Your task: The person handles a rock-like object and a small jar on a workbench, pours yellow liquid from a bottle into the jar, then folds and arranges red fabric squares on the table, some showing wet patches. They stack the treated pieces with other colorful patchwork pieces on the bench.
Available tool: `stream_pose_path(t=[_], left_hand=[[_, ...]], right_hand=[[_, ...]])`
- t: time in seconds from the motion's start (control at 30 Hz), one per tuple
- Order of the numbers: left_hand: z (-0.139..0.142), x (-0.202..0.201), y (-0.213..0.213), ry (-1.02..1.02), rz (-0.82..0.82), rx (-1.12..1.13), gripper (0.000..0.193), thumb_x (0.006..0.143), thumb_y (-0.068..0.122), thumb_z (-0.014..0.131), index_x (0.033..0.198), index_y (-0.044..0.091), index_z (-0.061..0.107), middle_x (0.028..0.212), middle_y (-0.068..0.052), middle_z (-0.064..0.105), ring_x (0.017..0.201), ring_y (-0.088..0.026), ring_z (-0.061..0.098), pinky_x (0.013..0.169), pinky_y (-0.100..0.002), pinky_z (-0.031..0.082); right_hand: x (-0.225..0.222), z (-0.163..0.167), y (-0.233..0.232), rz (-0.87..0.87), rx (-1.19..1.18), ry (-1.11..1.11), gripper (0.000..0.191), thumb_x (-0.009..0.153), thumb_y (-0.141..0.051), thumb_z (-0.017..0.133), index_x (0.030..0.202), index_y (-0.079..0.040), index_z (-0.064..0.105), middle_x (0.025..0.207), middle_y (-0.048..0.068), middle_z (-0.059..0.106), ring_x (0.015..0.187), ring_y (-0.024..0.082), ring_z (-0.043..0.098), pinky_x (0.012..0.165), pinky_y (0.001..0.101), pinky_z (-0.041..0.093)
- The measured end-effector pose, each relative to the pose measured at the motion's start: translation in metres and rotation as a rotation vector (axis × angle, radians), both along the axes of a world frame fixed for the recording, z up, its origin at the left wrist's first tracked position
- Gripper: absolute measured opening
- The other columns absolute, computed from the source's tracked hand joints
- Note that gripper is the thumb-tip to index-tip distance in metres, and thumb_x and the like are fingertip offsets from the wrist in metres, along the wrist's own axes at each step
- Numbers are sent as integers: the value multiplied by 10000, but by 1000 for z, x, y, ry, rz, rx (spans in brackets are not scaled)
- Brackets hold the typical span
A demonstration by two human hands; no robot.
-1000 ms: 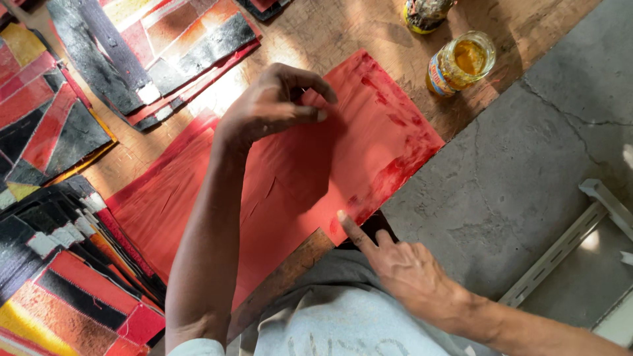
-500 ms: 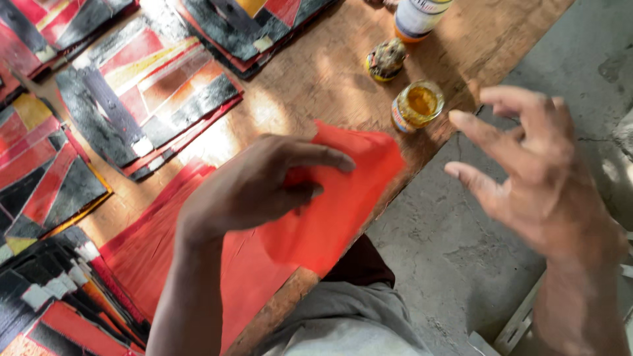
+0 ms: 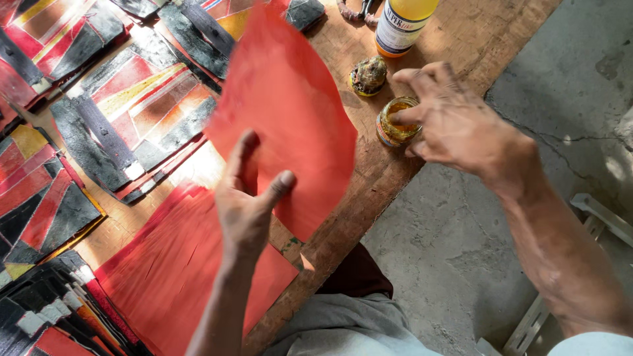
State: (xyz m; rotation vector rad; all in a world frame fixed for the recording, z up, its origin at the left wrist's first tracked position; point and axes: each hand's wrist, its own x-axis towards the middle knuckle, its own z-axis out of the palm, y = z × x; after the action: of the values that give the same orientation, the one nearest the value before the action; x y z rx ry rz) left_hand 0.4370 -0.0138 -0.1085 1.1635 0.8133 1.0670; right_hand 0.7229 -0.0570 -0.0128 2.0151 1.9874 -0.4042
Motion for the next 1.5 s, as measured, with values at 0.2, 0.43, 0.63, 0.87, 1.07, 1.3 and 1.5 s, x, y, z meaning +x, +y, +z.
stream_pose_path(t=[0.2, 0.43, 0.63, 0.87, 1.07, 1.3, 1.5], left_hand=[[-21, 6, -20, 188, 89, -85, 922, 766, 135, 878, 1515, -82, 385, 1576, -217, 453, 1493, -278, 432, 1246, -385, 333], [29, 26, -20, 172, 113, 140, 897, 844, 144, 867, 1568, -61, 379, 1618, -198, 464, 1538, -266, 428, 1292, -372, 331], [30, 13, -56, 41, 168, 55, 887, 855, 132, 846, 1579, -52, 368, 1644, -189, 423, 1562, -265, 383, 1294, -384, 327], [-20, -3, -73, 209, 139, -94, 905, 814, 118, 836, 1546, -77, 342, 1630, -217, 392, 1543, -273, 357, 1263, -385, 272], [-39, -10, -82, 361, 84, -49, 930, 784, 102, 848, 1540, -79, 337, 1609, -217, 407, 1520, -274, 382, 1257, -375, 301], [-34, -20, -83, 441, 1, 72, 928, 772, 89, 863, 1536, -72, 360, 1587, -213, 450, 1497, -270, 426, 1248, -372, 337], [-28, -22, -88, 615, 56, 165, 931, 759, 118, 888, 1522, -56, 384, 1537, -216, 497, 1458, -289, 463, 1215, -374, 362]], right_hand=[[14, -9, -18, 155, 249, -14, 494, 732, -214, 848, 1212, -188, 733, 1559, 104, 365, 1377, 320, 335, 1180, 447, 366], [20, -13, -50, 163, 539, 128, 687, 729, -176, 874, 1384, -166, 668, 1542, 161, 422, 1321, 352, 395, 1151, 474, 454], [18, -18, -64, 163, 575, 194, 827, 733, -160, 882, 1497, -192, 567, 1555, 173, 384, 1327, 356, 404, 1161, 461, 461], [15, -28, -74, 178, 612, 249, 781, 737, -151, 896, 1447, -153, 570, 1542, 172, 387, 1357, 359, 418, 1176, 475, 459], [8, -18, -90, 137, 701, 131, 567, 838, -122, 884, 1331, -190, 611, 1561, 129, 386, 1381, 337, 438, 981, 388, 593], [2, -32, -135, -200, 726, 772, 672, 880, -139, 809, 1470, -118, 488, 1119, 59, 608, 916, 122, 611, 739, 298, 615], [-28, -107, -154, -425, 158, 1551, 828, 812, -80, 784, 1558, -122, 428, 1086, 52, 617, 944, 133, 612, 856, 280, 607]])
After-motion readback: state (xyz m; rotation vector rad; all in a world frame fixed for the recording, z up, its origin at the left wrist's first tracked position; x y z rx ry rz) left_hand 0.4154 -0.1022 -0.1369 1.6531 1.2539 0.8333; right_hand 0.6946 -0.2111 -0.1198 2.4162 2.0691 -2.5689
